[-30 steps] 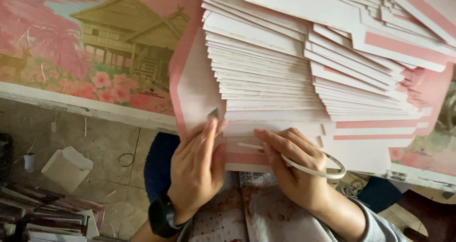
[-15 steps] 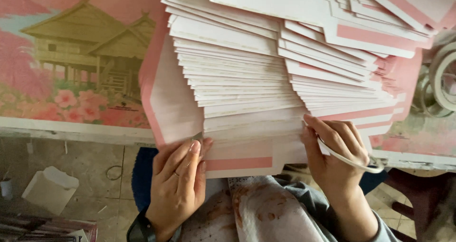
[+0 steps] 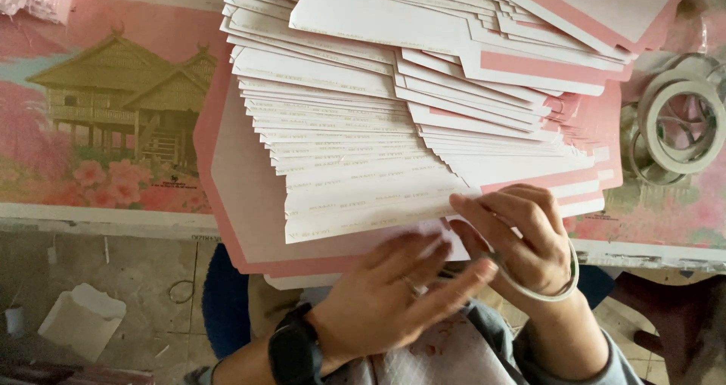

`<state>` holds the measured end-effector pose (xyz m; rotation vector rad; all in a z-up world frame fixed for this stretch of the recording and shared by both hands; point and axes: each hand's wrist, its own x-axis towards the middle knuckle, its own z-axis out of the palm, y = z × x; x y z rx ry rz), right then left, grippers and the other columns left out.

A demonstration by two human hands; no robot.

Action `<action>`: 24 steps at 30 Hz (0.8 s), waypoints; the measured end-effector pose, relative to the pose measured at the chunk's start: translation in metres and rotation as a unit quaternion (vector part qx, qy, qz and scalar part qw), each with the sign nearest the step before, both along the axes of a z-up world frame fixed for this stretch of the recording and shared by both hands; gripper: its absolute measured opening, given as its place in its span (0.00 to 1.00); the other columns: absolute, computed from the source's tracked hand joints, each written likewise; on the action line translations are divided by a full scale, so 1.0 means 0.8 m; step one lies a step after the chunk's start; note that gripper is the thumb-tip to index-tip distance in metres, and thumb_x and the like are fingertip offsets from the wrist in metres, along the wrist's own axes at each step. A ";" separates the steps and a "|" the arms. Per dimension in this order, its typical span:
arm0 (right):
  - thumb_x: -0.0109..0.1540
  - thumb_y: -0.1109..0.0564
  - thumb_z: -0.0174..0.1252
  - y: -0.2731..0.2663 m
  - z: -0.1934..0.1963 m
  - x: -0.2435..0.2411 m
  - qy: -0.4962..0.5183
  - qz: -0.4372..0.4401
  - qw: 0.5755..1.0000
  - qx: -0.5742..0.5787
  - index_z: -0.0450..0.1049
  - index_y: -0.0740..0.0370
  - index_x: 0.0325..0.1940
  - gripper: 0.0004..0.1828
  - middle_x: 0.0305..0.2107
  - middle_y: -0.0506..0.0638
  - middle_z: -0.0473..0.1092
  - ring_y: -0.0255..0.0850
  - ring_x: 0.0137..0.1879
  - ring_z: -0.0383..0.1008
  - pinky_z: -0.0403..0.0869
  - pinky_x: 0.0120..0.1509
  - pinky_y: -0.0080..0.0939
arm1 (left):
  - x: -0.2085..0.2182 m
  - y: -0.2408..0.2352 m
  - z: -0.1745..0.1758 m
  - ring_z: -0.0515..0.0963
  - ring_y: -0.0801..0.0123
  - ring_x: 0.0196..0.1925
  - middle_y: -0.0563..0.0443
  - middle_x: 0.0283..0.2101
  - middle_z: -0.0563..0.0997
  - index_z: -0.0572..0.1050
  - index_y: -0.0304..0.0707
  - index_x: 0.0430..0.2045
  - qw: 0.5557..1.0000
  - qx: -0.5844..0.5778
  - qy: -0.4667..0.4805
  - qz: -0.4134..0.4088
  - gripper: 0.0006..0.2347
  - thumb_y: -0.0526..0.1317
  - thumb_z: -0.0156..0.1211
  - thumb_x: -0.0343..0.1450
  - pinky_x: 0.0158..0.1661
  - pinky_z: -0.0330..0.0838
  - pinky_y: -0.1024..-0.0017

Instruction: Applying strips of double-sided tape to the flaps of a large stack of paper envelopes.

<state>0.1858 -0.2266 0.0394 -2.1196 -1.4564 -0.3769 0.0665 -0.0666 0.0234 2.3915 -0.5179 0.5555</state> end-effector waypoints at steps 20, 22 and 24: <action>0.59 0.66 0.51 0.011 -0.015 -0.053 0.146 0.046 0.983 0.102 0.67 0.69 0.40 0.06 0.27 0.58 0.68 0.49 0.28 0.67 0.70 0.35 0.43 | 0.004 0.007 -0.024 0.67 0.46 0.62 0.35 0.56 0.71 0.64 0.39 0.55 0.982 0.089 0.068 0.152 0.17 0.45 0.45 0.74 0.62 0.57 0.48; 0.58 0.63 0.51 0.034 -0.008 -0.059 0.190 0.066 0.970 0.138 0.68 0.66 0.40 0.07 0.27 0.55 0.70 0.46 0.29 0.70 0.74 0.37 0.42 | -0.013 0.033 -0.020 0.67 0.46 0.62 0.35 0.55 0.71 0.67 0.37 0.51 0.991 0.027 0.063 0.115 0.12 0.38 0.47 0.74 0.63 0.57 0.49; 0.60 0.66 0.48 0.066 0.001 -0.060 0.302 0.034 0.949 0.086 0.69 0.69 0.40 0.06 0.21 0.51 0.71 0.40 0.26 0.69 0.70 0.34 0.35 | -0.035 0.064 -0.020 0.74 0.56 0.54 0.40 0.50 0.76 0.68 0.28 0.50 0.978 -0.037 0.048 0.199 0.13 0.29 0.43 0.71 0.60 0.63 0.54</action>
